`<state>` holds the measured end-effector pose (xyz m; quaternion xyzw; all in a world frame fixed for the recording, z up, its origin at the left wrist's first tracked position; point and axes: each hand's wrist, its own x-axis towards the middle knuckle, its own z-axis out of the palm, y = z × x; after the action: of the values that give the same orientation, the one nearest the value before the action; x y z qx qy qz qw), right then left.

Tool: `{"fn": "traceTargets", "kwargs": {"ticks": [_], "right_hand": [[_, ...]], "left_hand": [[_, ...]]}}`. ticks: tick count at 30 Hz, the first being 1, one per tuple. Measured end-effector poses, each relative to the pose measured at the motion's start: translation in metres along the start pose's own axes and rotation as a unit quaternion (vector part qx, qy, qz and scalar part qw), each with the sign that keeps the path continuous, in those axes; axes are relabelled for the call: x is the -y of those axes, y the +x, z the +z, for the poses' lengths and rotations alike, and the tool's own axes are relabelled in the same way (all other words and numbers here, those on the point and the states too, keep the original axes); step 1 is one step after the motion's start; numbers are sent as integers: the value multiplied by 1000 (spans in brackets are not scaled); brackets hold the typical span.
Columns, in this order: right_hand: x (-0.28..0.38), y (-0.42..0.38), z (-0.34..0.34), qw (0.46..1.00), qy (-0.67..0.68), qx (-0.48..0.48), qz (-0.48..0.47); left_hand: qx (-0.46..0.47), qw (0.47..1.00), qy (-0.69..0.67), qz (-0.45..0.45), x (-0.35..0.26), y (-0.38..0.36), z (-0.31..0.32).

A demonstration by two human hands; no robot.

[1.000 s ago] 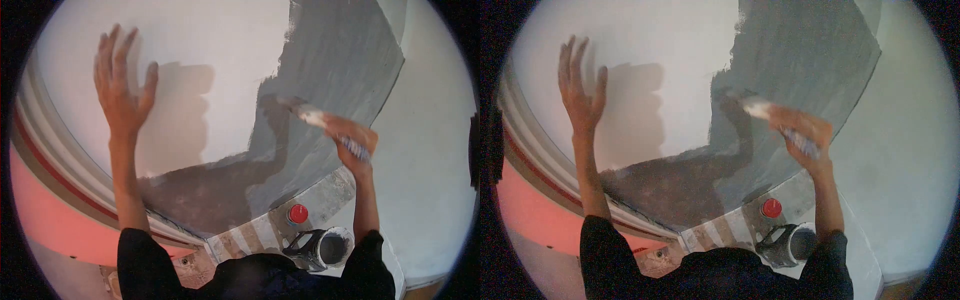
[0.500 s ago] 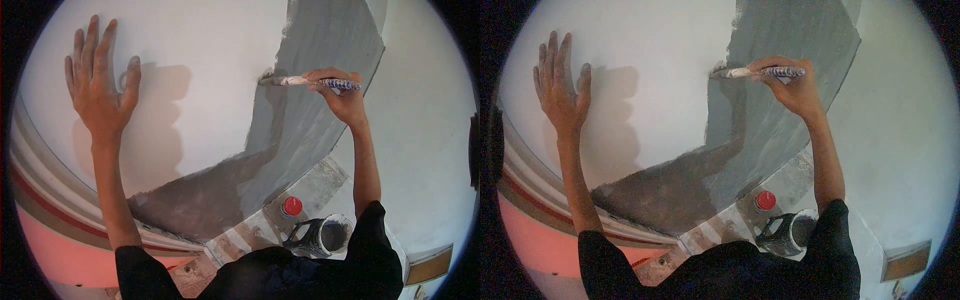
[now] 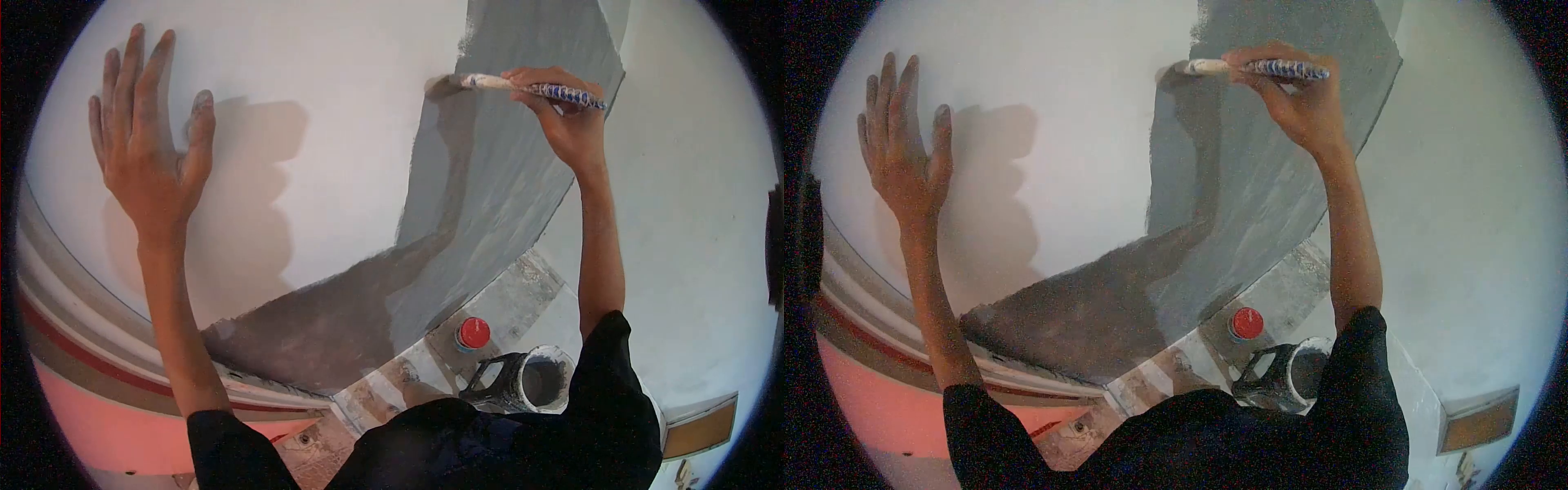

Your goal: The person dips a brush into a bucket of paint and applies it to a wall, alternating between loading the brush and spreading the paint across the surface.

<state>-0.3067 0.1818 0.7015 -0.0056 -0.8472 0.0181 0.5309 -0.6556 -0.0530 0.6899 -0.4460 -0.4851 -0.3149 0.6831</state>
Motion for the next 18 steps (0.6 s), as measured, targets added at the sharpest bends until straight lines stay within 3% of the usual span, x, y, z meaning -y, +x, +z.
{"fn": "traceTargets", "kwargs": {"ticks": [7,10,13,18], "right_hand": [[6,-14,-16,998,-38,-25,-54],[20,-40,-5,999,8,40,25],[12,-53,14,997,36,40,59],[5,-47,17,995,56,40,68]], "left_hand": [[6,1000,4,-5,-2,0,0],[9,1000,6,-13,-3,1,-1],[11,1000,8,-14,-3,0,-1],[8,1000,4,-9,-2,0,0]]}}
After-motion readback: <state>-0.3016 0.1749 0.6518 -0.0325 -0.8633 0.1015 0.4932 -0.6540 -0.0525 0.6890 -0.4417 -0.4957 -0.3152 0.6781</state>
